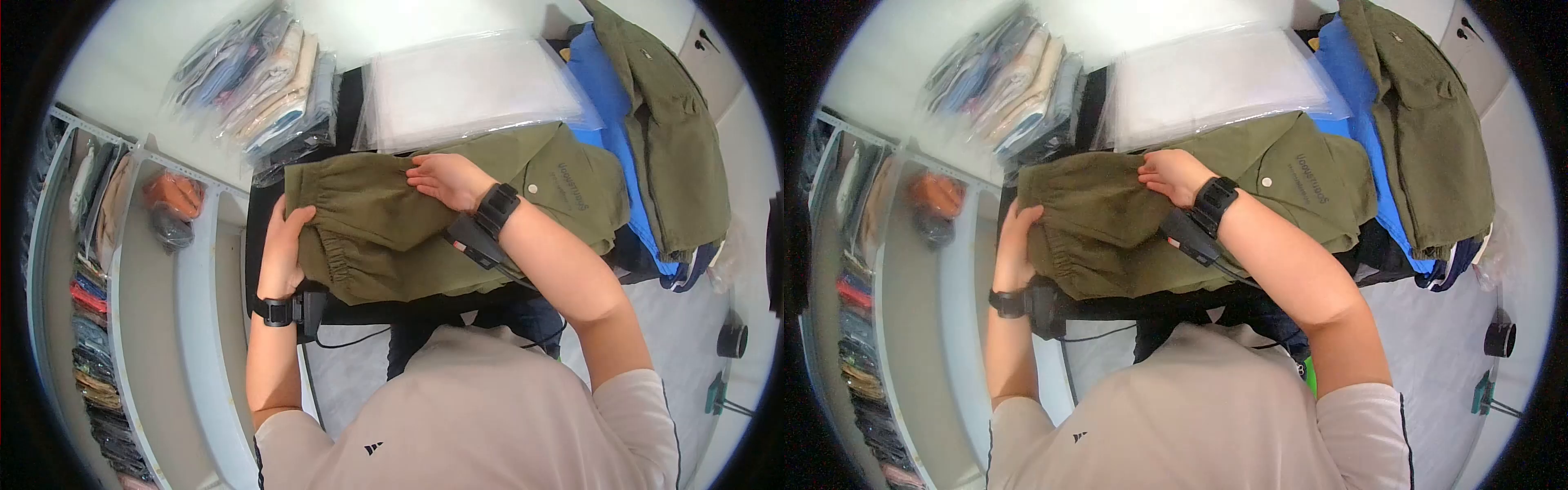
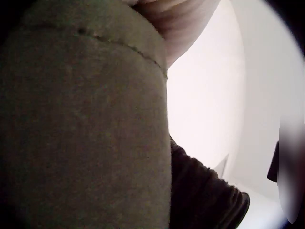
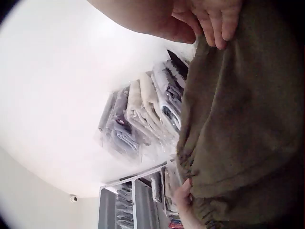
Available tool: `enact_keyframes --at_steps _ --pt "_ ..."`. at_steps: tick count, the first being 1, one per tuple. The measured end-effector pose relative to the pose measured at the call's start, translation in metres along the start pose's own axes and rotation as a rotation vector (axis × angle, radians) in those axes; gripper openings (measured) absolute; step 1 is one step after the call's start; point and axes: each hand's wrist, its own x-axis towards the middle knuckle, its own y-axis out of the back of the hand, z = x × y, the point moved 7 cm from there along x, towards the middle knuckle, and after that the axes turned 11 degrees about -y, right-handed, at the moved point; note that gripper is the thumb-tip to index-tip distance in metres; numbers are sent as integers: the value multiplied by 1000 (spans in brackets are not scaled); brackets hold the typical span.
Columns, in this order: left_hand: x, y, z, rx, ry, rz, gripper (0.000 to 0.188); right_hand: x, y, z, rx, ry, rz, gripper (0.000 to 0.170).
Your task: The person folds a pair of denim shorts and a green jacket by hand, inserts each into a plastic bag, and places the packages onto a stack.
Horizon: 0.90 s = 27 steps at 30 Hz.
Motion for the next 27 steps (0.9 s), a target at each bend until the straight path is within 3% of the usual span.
enact_keyframes --at_steps 5,7,9,11,14,18,20,21,22,26,27 --pt "-1 27 -30 -95 78 60 35 -5 -9 14 -118 76 9 45" --pt "1 19 -21 -86 59 30 37 -16 -24 14 -416 137 72 44" --pt "1 5 -10 -93 46 -4 39 -14 -43 22 -1285 708 211 45" --pt "0 -14 2 -96 34 -37 42 -21 -49 34 -1254 658 356 50" --pt "5 -44 8 -51 -12 -130 51 -19 -51 41 -1361 715 395 51" --pt "17 -79 15 93 -15 -191 51 -19 -42 27 -1343 747 321 48" --pt "24 -93 8 144 -37 -259 50 -46 -29 12 -623 270 -73 45" --pt "27 -102 5 192 -61 -317 49 -61 -14 1 -572 350 23 41" --pt "30 -110 3 258 -84 -330 51 -82 -2 -7 -451 229 38 40" --pt "37 -145 -30 461 -126 -460 56 -96 63 -10 -130 127 82 32" --pt "21 -158 -34 431 103 -532 62 -90 76 -2 -4 67 -7 29"
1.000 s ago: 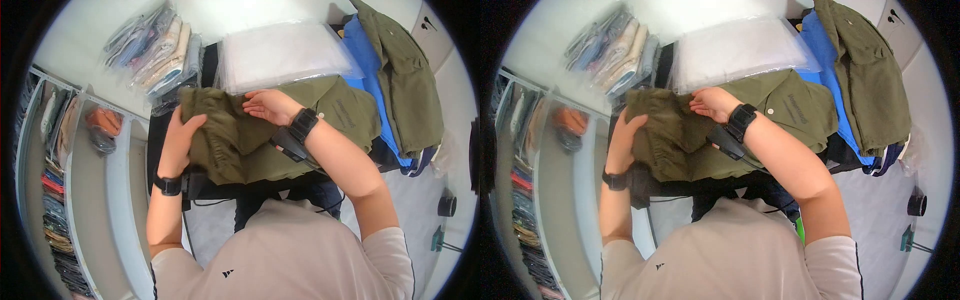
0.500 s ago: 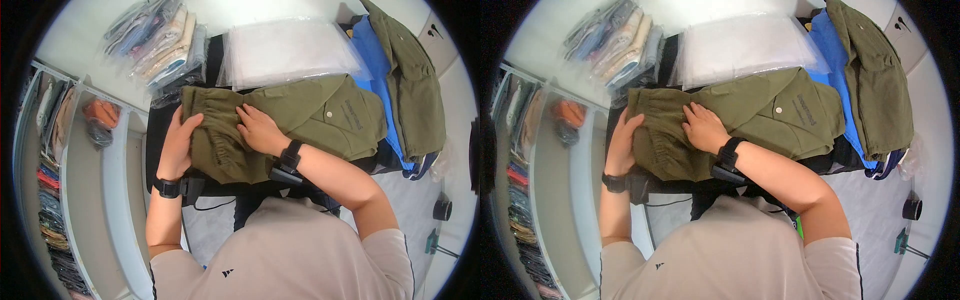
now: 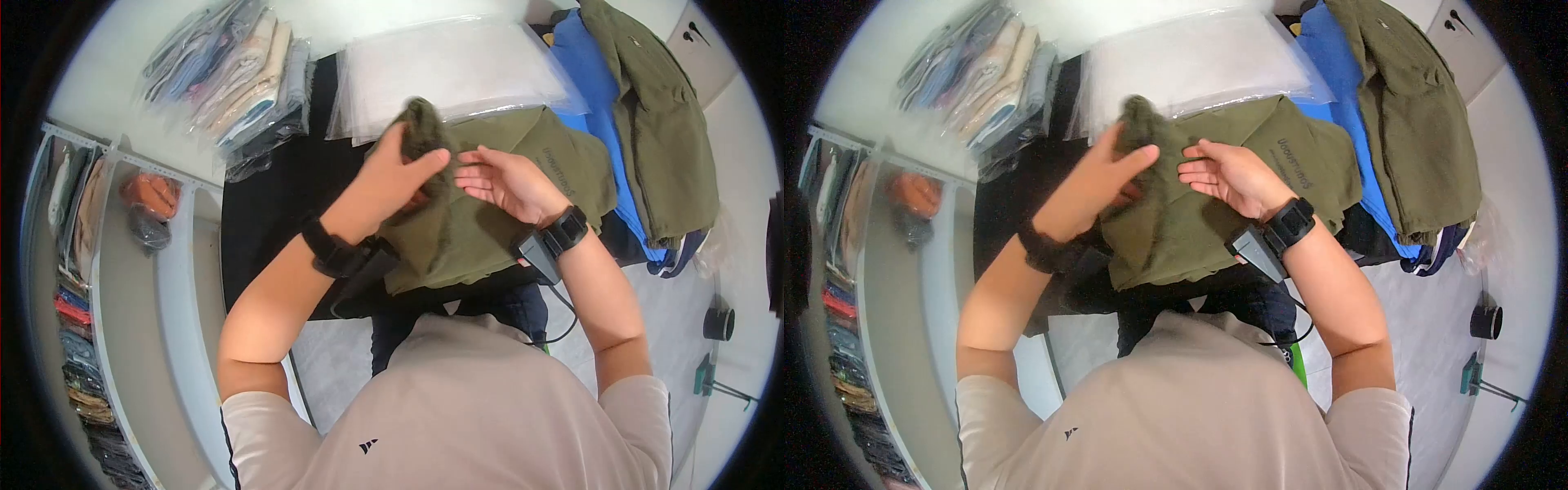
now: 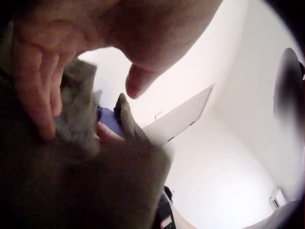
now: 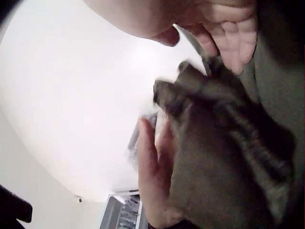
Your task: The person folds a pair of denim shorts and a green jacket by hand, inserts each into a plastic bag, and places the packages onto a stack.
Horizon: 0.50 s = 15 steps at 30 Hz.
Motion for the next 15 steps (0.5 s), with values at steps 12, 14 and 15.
enact_keyframes --at_steps 12,14,15 --pt "-23 -13 -17 -57 -67 -293 53 -13 -25 -7 -527 223 377 42" --pt "-25 3 -11 -41 -190 -139 43 -23 -33 -16 -572 247 444 44" --pt "-28 7 -14 -40 -188 -138 43 -18 -28 -13 -572 246 442 44"
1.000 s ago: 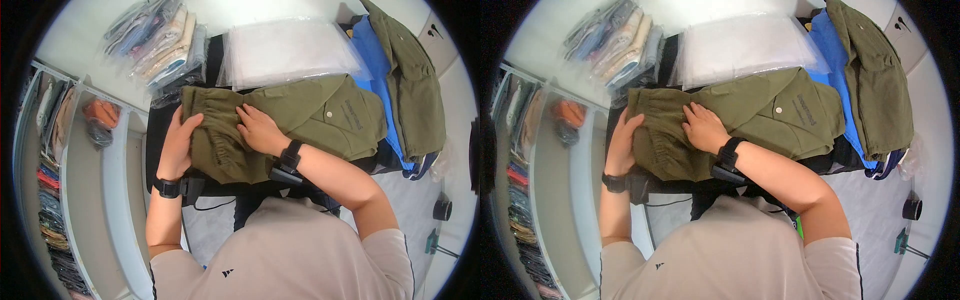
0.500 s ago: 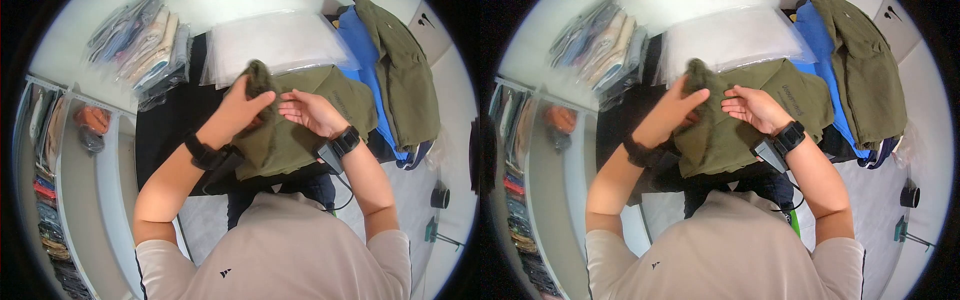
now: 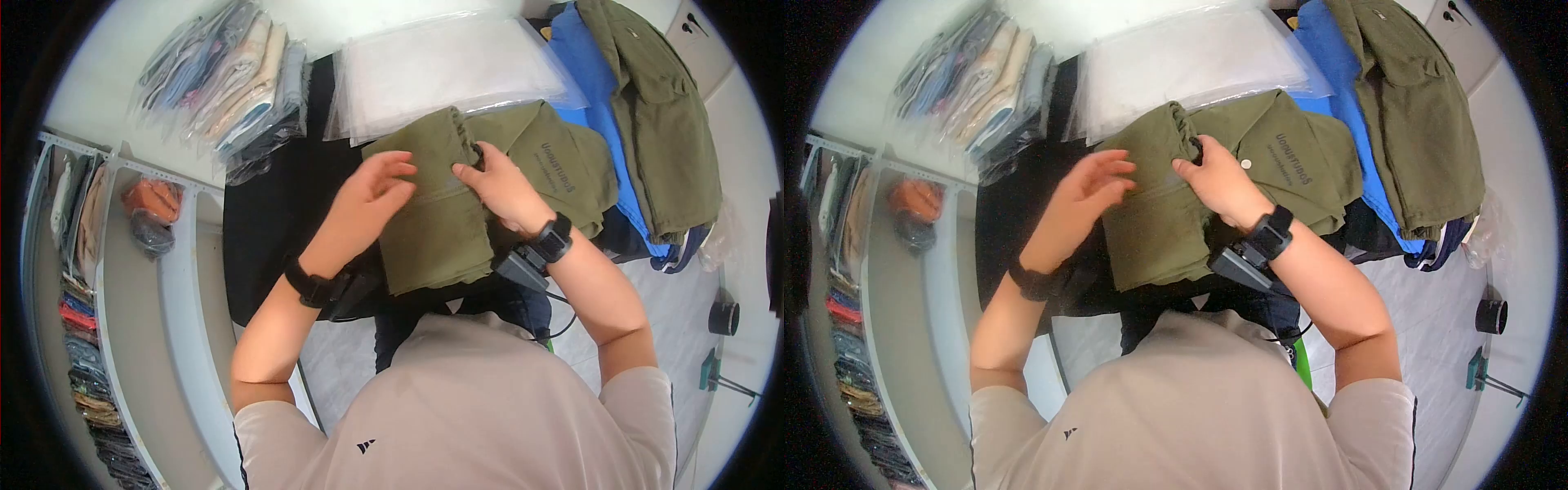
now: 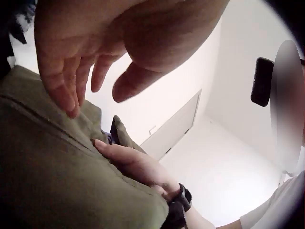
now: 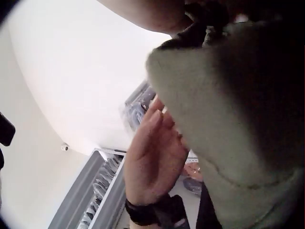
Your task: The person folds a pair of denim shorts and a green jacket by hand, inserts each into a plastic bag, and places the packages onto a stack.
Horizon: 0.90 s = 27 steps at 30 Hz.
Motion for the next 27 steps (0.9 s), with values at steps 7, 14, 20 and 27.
enact_keyframes --at_steps 7,14,20,27 --pt "-27 38 -11 225 -119 259 37 34 8 50 188 -128 -57 34" --pt "-60 -48 -7 890 -184 -156 94 39 6 54 296 -205 -187 27" --pt "-70 -55 -18 926 -204 100 89 28 3 31 342 -333 -254 24" --pt "-74 -54 -15 1028 -210 94 85 27 3 26 371 -384 -322 25"
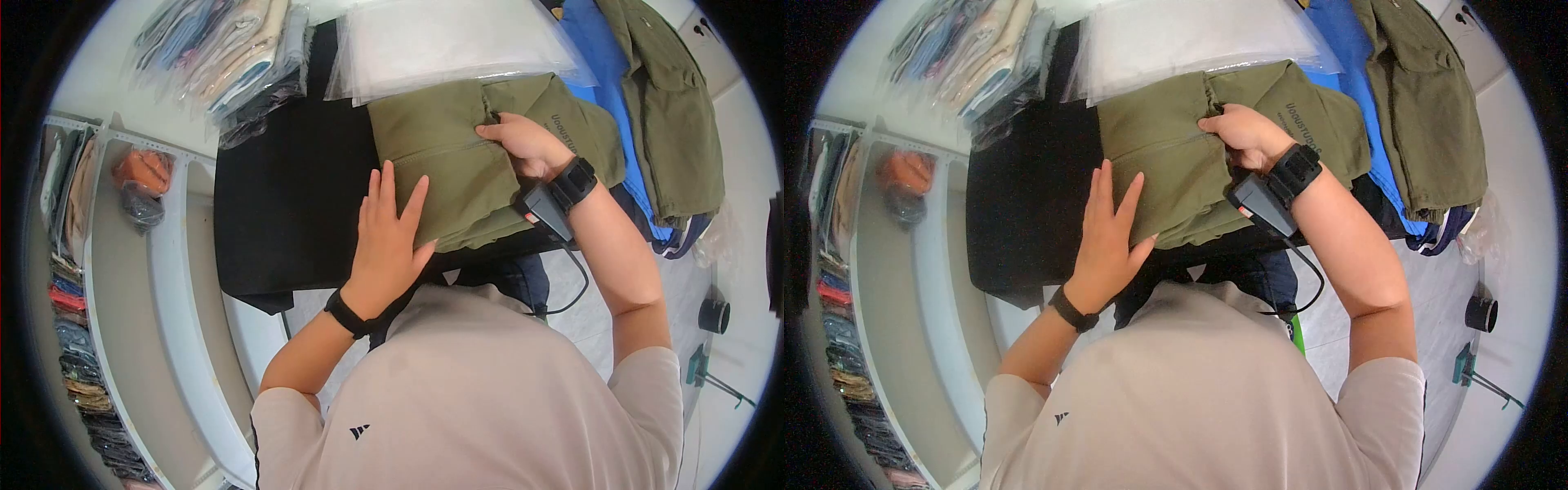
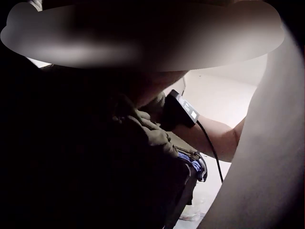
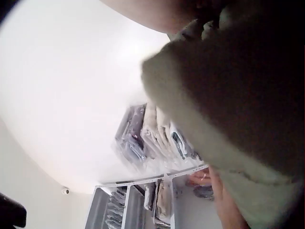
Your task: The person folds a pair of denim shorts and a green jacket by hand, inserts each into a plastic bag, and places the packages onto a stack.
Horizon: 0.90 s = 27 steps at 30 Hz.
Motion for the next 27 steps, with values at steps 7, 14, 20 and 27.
enact_keyframes --at_steps 7,14,20,27 --pt "0 -15 -7 -43 16 -60 88 -45 -5 8 -185 136 202 32" --pt "-1 -16 -5 -61 8 -45 88 -57 -22 46 -136 -5 14 54" --pt "-6 -16 -8 -119 20 110 90 -59 -26 38 66 191 -43 62" --pt "-7 -6 -3 -52 -12 106 85 -72 -25 29 61 240 32 66"
